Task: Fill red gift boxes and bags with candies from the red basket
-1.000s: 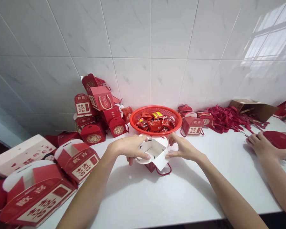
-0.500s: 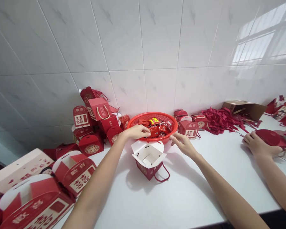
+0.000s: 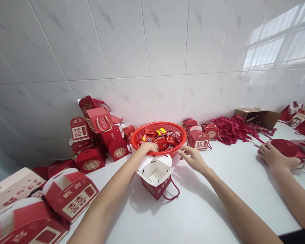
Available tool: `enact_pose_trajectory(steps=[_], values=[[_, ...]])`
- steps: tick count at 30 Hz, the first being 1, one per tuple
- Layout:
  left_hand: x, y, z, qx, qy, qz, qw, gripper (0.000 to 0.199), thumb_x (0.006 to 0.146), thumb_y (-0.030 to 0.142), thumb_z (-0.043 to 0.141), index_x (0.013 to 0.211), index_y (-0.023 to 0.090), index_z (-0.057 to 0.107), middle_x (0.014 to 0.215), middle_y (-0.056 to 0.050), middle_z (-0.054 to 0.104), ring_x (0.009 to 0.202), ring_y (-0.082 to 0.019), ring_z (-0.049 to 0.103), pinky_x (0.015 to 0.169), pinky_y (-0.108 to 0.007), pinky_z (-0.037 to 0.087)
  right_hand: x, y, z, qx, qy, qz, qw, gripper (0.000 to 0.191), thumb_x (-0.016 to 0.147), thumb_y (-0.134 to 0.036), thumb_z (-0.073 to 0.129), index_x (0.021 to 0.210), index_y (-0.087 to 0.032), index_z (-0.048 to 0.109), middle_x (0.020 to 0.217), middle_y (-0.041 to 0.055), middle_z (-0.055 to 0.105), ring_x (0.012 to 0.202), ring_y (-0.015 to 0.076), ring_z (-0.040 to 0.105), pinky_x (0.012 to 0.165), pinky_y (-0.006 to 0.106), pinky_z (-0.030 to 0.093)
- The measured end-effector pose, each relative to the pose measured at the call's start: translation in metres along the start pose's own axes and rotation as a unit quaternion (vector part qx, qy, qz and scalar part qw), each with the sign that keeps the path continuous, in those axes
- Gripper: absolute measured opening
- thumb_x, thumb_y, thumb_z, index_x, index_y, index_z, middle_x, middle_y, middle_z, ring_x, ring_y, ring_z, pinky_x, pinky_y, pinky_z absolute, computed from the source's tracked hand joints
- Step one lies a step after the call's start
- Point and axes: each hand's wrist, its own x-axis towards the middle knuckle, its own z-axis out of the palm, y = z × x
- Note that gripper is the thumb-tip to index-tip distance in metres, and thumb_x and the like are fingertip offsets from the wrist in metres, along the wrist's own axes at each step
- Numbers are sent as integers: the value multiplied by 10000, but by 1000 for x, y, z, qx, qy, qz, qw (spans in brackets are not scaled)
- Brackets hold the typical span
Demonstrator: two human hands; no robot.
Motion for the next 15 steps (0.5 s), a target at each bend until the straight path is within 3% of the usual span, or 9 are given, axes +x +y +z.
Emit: enact_pose_trajectory(steps=[5, 10, 15], values=[[2, -4, 1, -9, 12, 0, 1000, 496, 587, 310, 644, 1052, 192, 766, 1121, -121, 755, 846, -297, 694, 689, -332, 544, 0, 3, 3, 3, 3, 6, 1000, 375, 921, -548, 541, 799, -210, 646, 792, 47, 701, 599, 185, 691, 584, 296, 543], [8, -7, 7, -27, 42, 11, 999, 386, 617, 328, 611, 921, 157, 777, 1023, -132, 768, 811, -287, 694, 651, -301, 520, 0, 7, 5, 1, 2, 8, 1000, 350, 915, -518, 546, 770, -212, 632, 755, 40, 680, 589, 181, 681, 564, 283, 524], [10, -9, 10, -67, 67, 43, 995, 359, 582, 278, 610, 887, 201, 782, 1039, -96, 773, 799, -263, 687, 616, -274, 490, -1, 9, 7, 6, -6, 18, 1000, 342, 908, -515, 561, 782, -209, 649, 770, 44, 684, 579, 182, 680, 559, 285, 524]])
